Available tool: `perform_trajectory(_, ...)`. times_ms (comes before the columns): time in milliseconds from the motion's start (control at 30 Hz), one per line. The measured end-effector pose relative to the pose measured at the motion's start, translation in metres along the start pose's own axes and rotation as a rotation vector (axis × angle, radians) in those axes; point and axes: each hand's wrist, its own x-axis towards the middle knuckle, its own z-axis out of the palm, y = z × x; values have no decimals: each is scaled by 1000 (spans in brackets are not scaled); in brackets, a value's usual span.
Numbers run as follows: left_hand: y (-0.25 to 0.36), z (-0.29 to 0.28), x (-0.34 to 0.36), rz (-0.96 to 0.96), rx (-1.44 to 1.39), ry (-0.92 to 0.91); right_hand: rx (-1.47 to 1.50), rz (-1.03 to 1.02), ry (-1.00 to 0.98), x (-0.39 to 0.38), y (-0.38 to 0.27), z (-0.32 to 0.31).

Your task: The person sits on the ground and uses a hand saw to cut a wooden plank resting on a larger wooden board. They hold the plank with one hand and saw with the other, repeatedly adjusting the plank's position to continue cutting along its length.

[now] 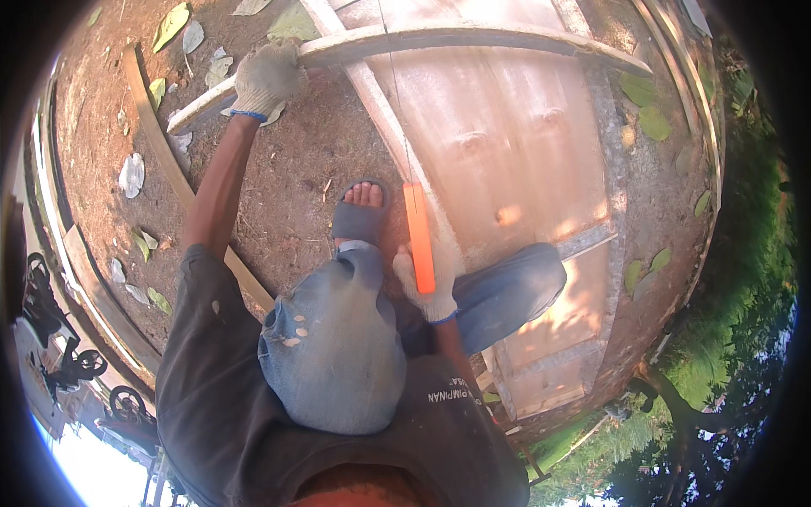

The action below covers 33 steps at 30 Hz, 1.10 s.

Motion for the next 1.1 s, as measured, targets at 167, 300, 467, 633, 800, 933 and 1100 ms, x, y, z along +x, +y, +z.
perform_trajectory(167, -15, -10, 13, -119, 13, -85, 57, -94, -12, 49, 0, -5)
perform_trajectory(300, -18, -6, 13, -100, 13, -52, 86, -53, -59, 59, -15, -11)
perform_trajectory(467, -36, -3, 28, -91, -108, -264, 185, 32, -53, 56, -16, -13)
perform_trajectory(633, -42, -6, 44, -15, -241, -411, 147, -111, 10, 53, -5, -2)
perform_trajectory(800, -31, -7, 44, -24, -206, -375, 221, 8, 12, 46, -13, 0)
perform_trajectory(933, -35, -6, 43, -72, -161, -415, 196, 25, 29, 40, -36, -13)
perform_trajectory(1100, -29, -6, 49, -72, -177, -457, -39, 69, 19, 22, -47, -17)
